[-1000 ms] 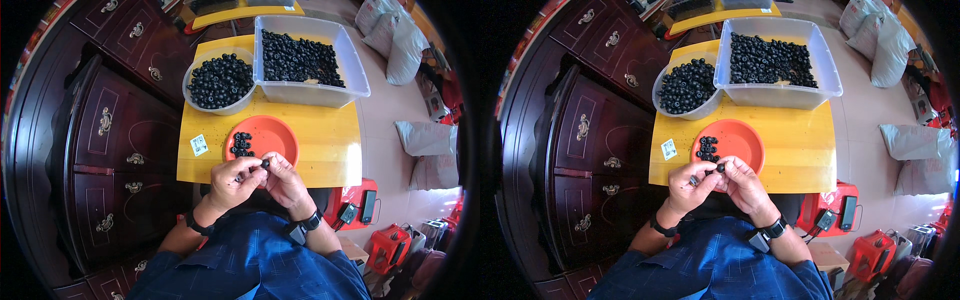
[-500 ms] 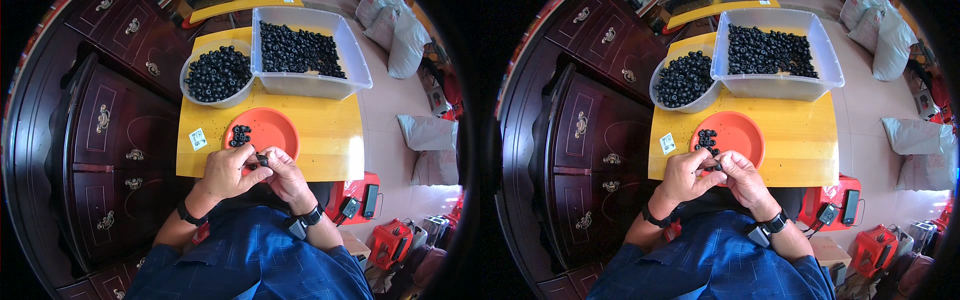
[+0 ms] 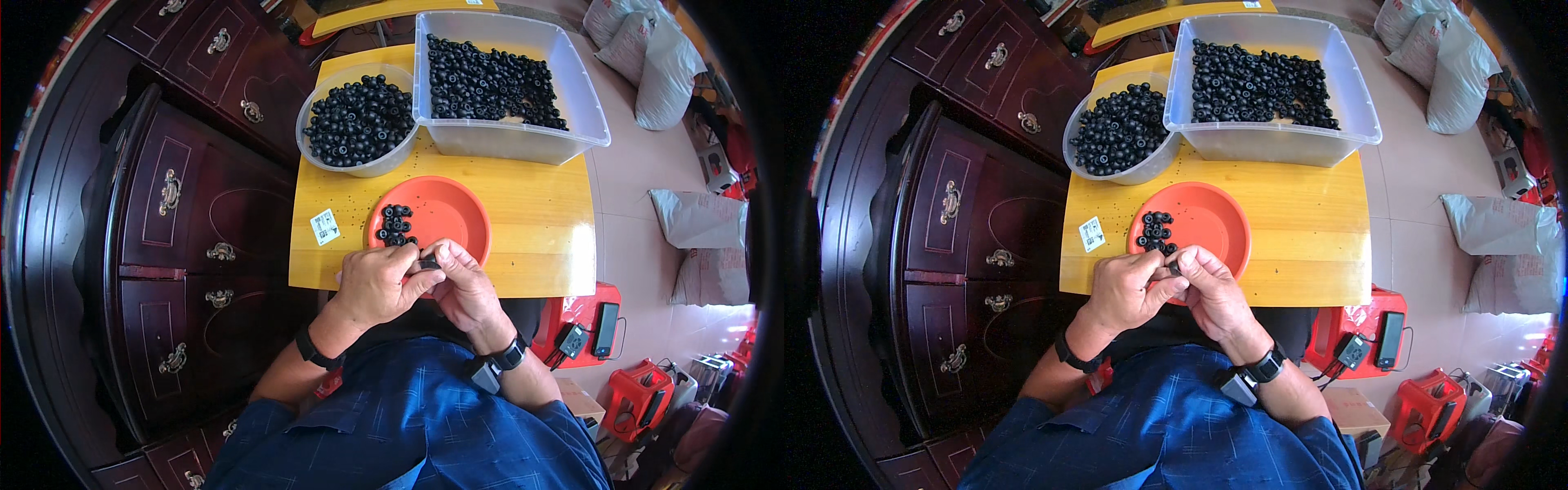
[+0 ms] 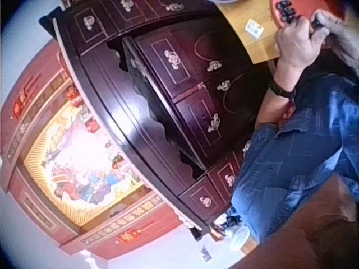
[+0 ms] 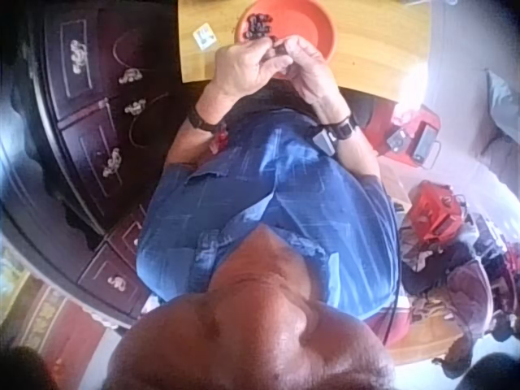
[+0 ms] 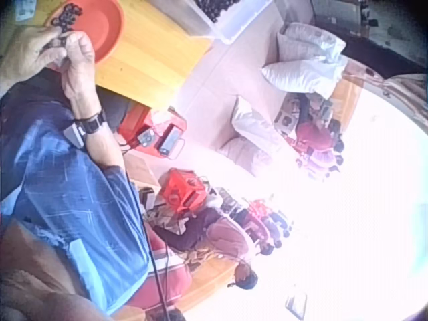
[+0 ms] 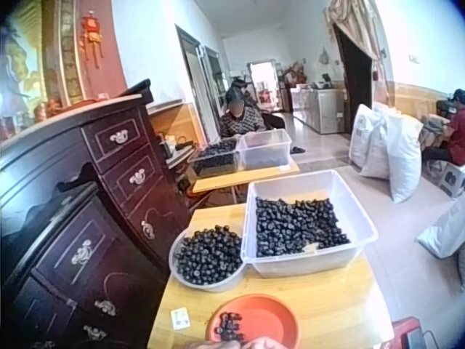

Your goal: Sorting and inspecting small black plastic or rubber components from a large container into a smaller plate.

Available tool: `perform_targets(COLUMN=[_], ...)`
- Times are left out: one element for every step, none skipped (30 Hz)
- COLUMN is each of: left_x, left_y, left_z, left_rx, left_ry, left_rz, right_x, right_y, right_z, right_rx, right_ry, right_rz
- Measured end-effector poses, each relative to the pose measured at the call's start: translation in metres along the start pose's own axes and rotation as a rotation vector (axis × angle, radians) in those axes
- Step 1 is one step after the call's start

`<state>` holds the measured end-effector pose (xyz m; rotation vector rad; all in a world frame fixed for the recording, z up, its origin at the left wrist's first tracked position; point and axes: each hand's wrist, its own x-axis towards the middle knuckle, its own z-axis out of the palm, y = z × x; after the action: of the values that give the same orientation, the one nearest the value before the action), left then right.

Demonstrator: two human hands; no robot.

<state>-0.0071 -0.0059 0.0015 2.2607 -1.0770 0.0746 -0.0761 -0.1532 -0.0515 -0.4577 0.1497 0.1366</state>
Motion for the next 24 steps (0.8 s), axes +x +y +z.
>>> perform_targets(left_x=[0.001,0.002,0.003,0.005,0.006,0.006,0.007,0.008,0.009,0.008,0.006,0.005,0.004,0.004,0.006,0.011,0.012,0.013,0.015,0.02,0.027,0.035,0.043,0.05], left_y=[0.0,0.0,0.001,0.002,0.003,0.001,0.003,0.006,0.009,0.009,0.007,0.005,0.005,0.004,0.003,0.008,0.004,-0.002,-0.008,-0.013,-0.018,-0.023,-0.028,-0.036], left_z=[-0.001,-0.003,-0.007,-0.011,-0.014,-0.014,-0.015,-0.016,-0.017,-0.014,-0.009,-0.006,-0.006,-0.006,-0.007,-0.013,-0.016,-0.02,-0.024,-0.029,-0.038,-0.048,-0.056,-0.061], left_rx=[-0.032,-0.065,-0.063,-0.106,-0.149,-0.176,-0.175,-0.215,-0.252,-0.247,-0.288,-0.329,-0.322,-0.325,-0.328,-0.291,-0.284,-0.238,-0.192,-0.196,-0.178,-0.171,-0.165,-0.164], left_ry=[-0.008,-0.016,-0.014,0.005,0.024,0.06,0.062,0.08,0.101,0.105,0.075,0.047,0.053,0.02,-0.013,-0.049,-0.04,-0.115,-0.19,-0.199,-0.264,-0.222,-0.181,-0.036], left_rz=[-0.013,-0.026,-0.026,-0.044,-0.062,-0.05,-0.05,-0.063,-0.078,-0.078,-0.075,-0.071,-0.069,-0.07,-0.068,-0.113,-0.107,-0.128,-0.148,-0.197,-0.253,-0.3,-0.348,-0.323], right_x=[0.0,0.0,0.0,0.0,0.001,0.001,0.001,0.002,0.003,0.003,0.003,0.003,0.003,0.002,0.002,0.0,-0.001,-0.004,-0.005,-0.006,-0.006,-0.008,-0.008,-0.007], right_y=[0.001,0.001,0.001,0.001,0.0,0.0,0.0,0.0,0.0,0.001,0.002,0.003,0.003,0.003,0.003,0.003,0.002,0.001,0.003,0.004,0.002,-0.005,-0.009,-0.013], right_z=[0.0,0.0,-0.001,-0.002,-0.002,-0.003,-0.004,-0.005,-0.003,0.0,0.002,0.003,0.002,0.001,0.0,-0.002,-0.005,-0.009,-0.01,-0.008,-0.006,-0.003,-0.006,-0.011], right_rx=[0.057,0.113,0.112,0.14,0.167,0.166,0.198,0.229,0.228,0.22,0.211,0.209,0.157,0.103,0.1,0.018,-0.064,-0.123,-0.128,-0.332,-0.532,-0.57,-0.575,-0.782], right_ry=[-0.014,-0.028,-0.03,-0.034,-0.038,-0.039,-0.047,-0.056,-0.06,-0.037,-0.014,-0.022,0.002,0.025,0.014,0.044,0.074,0.093,0.082,0.129,0.178,0.172,0.164,0.157], right_rz=[0.017,0.035,0.036,0.04,0.044,0.045,0.054,0.063,0.066,0.066,0.067,0.068,0.073,0.078,0.077,0.062,0.045,0.063,0.058,-0.067,-0.194,-0.21,-0.211,-0.236])
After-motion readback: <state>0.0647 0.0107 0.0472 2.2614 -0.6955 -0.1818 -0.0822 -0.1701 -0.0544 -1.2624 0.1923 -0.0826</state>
